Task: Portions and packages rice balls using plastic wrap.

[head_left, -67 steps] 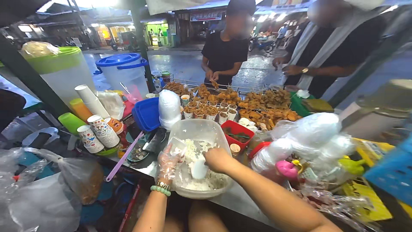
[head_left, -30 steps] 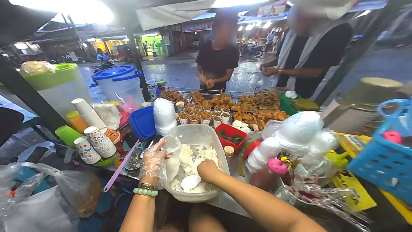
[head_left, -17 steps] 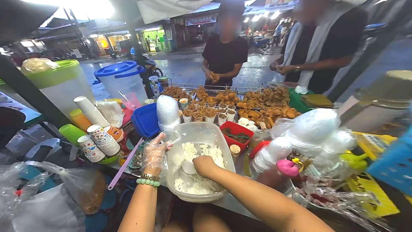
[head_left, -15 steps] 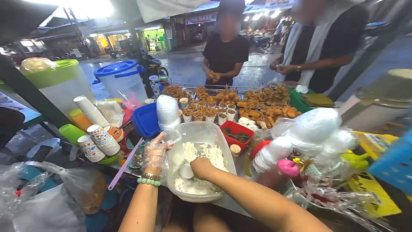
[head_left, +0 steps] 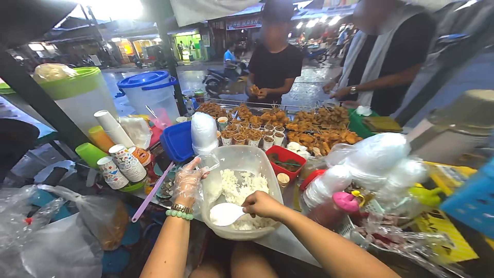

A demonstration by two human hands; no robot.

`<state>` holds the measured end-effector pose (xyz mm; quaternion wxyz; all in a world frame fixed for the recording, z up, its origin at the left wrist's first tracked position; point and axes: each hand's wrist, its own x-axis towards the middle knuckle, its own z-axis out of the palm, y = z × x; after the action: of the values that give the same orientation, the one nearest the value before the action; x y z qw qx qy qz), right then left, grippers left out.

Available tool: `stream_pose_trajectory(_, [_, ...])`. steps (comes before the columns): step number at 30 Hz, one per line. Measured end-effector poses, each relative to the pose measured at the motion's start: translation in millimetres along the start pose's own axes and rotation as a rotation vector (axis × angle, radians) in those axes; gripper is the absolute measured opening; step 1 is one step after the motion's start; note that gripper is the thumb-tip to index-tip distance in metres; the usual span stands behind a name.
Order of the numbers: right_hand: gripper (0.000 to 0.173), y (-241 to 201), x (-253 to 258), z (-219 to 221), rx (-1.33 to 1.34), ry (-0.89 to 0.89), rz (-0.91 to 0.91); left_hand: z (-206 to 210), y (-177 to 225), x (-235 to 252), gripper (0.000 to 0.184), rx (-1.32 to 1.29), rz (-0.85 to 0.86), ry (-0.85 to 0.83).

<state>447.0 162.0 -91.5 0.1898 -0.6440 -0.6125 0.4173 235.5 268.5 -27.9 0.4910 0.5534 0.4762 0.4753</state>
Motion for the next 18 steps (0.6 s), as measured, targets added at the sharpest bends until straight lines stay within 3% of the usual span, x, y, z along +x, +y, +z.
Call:
stream_pose_trajectory(4, [0.020, 7.9, -30.9, -25.8, 0.207, 0.108, 0.009, -2.3, 2.6, -4.6, 0.048, 0.046, -0.003, -0.018])
stream_pose_trajectory(9, [0.021, -20.0, -69.9, -54.5, 0.228, 0.471, -0.135, 8.1, 4.9, -10.9, 0.052, 0.113, -0.008, -0.079])
stream_pose_trajectory(13, [0.029, -52.3, -70.2, -47.0, -0.119, 0.733, -0.230, 23.7, 13.3, -20.3, 0.056, 0.214, -0.014, -0.131])
stream_pose_trajectory(16, [0.024, -49.5, -45.8, -22.0, -0.567, 1.128, -0.506, 28.1, 16.6, -25.3, 0.058, 0.211, -0.031, -0.139])
stream_pose_trajectory(18, [0.023, -45.4, -40.5, -19.3, -0.672, 1.261, -0.551, 24.5, 14.9, -26.5, 0.058, 0.186, -0.045, -0.142])
